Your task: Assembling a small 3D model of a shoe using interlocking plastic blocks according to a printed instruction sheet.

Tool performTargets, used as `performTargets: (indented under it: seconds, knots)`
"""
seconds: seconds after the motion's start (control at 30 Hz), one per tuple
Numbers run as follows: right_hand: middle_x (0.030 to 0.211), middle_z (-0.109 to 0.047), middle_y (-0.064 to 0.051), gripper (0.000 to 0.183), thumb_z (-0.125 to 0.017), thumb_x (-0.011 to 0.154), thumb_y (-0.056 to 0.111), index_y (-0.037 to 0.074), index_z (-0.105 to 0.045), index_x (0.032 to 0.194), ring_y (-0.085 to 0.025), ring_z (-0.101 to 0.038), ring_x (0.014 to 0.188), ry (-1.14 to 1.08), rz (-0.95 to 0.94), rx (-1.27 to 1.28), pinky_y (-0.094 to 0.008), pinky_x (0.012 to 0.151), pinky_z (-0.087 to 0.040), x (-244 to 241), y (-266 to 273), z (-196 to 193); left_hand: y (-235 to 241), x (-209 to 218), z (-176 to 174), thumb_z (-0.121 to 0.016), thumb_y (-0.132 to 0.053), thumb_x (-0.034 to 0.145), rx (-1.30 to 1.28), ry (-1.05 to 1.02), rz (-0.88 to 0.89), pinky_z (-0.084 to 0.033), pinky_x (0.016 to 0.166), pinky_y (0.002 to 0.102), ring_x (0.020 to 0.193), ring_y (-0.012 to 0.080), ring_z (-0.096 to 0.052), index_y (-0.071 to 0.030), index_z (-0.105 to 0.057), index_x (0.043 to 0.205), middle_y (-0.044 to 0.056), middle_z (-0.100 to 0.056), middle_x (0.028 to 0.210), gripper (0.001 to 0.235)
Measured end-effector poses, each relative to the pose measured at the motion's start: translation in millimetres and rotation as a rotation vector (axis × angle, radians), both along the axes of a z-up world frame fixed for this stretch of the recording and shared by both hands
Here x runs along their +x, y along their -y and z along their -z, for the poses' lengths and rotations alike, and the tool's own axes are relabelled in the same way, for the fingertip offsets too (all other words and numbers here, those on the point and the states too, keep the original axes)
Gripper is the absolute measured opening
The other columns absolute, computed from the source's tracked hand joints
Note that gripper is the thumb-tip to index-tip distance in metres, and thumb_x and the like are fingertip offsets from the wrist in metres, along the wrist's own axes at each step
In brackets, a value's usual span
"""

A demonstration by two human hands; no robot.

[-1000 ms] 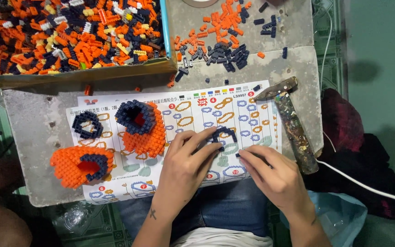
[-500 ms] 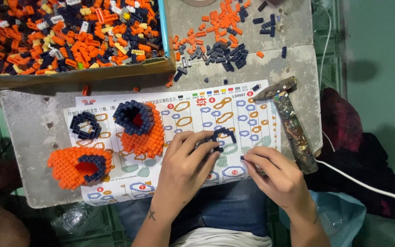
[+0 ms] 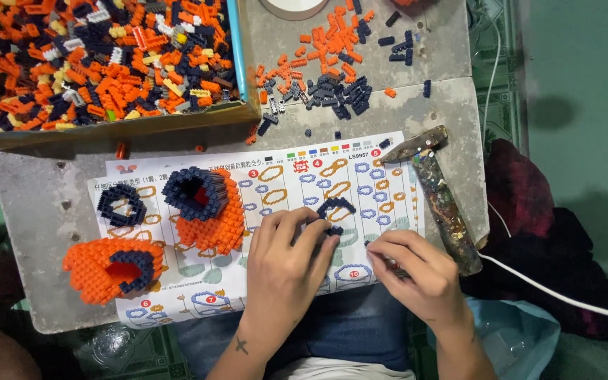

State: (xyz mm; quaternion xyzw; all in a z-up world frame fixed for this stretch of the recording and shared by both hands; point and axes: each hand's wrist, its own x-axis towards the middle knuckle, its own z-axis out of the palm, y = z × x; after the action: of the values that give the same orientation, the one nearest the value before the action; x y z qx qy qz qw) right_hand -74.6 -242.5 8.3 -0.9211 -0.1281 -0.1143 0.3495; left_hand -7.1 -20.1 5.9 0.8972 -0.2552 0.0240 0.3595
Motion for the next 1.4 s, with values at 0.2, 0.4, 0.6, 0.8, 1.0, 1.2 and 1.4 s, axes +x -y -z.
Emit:
performTargets:
  seconds: [0.2,0.4,0.6,0.8,1.0,1.2,1.4]
  knots:
    - [0.101,-0.079,-0.017,0.005,-0.081,0.097,-0.003,-0.006,-0.079,0.101,-0.024,-0.079,0.087,0.004,0.045,0.055,-0.031,0.080,-0.070,1.5,0.0,1.2,9.7,-0.9,6.1,-0.088,-0.024,0.103,0.031,0.023,-0.071,-0.051,0.083,0.044,0.106,0.0322,-0.064,-0.010,-0.078,0.112,0.008,-0.073,0.118,0.020]
    - [0.100,-0.080,-0.017,0.005,-0.080,0.098,-0.001,-0.006,-0.080,0.100,-0.023,-0.080,0.086,0.006,0.076,0.084,-0.029,0.078,-0.069,2.3,1.7,3.2,11.1,1.1,5.7,-0.085,-0.026,0.106,0.069,0.020,-0.061,-0.050,0.085,0.044,0.107,0.0315,-0.063,-0.012,-0.079,0.127,0.008,-0.072,0.122,0.027]
    - [0.100,-0.080,-0.019,0.006,-0.081,0.097,-0.001,-0.006,-0.080,0.100,-0.024,-0.080,0.086,0.023,0.085,0.107,-0.030,0.079,-0.069,0.3,4.1,7.5,1.7,2.9,9.4,-0.085,-0.020,0.102,-0.066,-0.060,-0.025,-0.055,0.096,0.044,0.116,0.0302,-0.067,-0.007,-0.077,0.134,0.012,-0.075,0.129,0.035]
    - [0.100,-0.080,-0.020,0.007,-0.081,0.097,-0.002,-0.009,-0.080,0.100,-0.025,-0.080,0.087,0.055,0.083,0.108,-0.031,0.080,-0.071,-1.9,4.2,11.9,-0.3,3.2,4.9,-0.072,0.005,0.097,-0.196,-0.151,-0.063,-0.057,0.098,0.044,0.115,0.0325,-0.069,-0.001,-0.071,0.104,0.016,-0.068,0.122,0.009]
    - [0.100,-0.080,-0.020,0.008,-0.080,0.098,-0.001,-0.009,-0.080,0.100,-0.026,-0.081,0.087,0.073,0.098,0.118,-0.031,0.079,-0.070,-1.7,1.8,11.7,1.6,2.6,9.6,-0.072,0.004,0.098,-0.155,-0.088,-0.073,-0.056,0.095,0.043,0.110,0.0311,-0.069,-0.002,-0.072,0.102,0.014,-0.070,0.116,0.008]
    - [0.101,-0.080,-0.020,0.008,-0.081,0.098,0.000,-0.008,-0.080,0.100,-0.025,-0.080,0.085,0.073,0.100,0.106,-0.029,0.073,-0.068,-1.1,1.6,11.9,3.1,5.1,3.9,-0.078,-0.003,0.100,-0.133,-0.057,-0.061,-0.056,0.095,0.043,0.109,0.0306,-0.069,-0.002,-0.076,0.110,0.013,-0.073,0.116,0.010]
    - [0.104,-0.080,-0.020,0.010,-0.082,0.099,0.000,-0.008,-0.080,0.105,-0.025,-0.080,0.086,0.060,0.090,0.061,-0.030,0.075,-0.069,-0.3,0.1,10.9,3.3,4.0,7.8,-0.083,-0.011,0.101,-0.114,-0.042,-0.062,-0.058,0.094,0.043,0.111,0.0310,-0.069,-0.003,-0.078,0.115,0.013,-0.075,0.118,0.017]
